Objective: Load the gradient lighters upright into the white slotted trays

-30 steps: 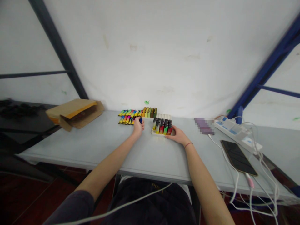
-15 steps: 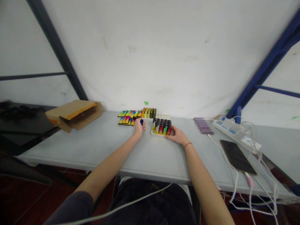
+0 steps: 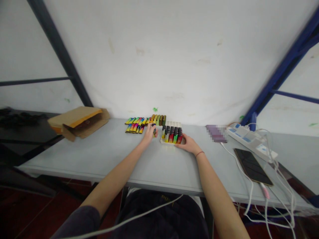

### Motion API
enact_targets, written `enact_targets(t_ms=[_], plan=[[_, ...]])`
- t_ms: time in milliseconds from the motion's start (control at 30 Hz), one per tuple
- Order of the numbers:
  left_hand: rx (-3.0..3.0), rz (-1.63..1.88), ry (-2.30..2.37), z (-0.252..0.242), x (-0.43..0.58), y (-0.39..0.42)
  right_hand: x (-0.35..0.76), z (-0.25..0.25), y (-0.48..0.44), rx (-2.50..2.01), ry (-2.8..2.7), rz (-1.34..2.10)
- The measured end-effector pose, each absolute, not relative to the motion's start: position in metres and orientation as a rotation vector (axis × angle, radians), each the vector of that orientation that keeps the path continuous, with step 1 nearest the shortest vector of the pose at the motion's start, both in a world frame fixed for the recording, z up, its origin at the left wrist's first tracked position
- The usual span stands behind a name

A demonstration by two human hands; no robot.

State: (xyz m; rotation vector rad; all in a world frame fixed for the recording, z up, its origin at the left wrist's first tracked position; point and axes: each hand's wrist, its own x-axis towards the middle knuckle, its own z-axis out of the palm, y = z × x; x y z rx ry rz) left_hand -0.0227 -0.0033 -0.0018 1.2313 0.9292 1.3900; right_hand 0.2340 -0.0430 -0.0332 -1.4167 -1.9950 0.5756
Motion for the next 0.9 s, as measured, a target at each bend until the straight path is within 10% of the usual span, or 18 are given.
enact_targets(t_ms=[900], plan=[[2.182, 1.07, 1.216, 0.0, -0.044, -0.004, 0.233, -0.033, -0.044, -1.366, -1.972, 0.58]])
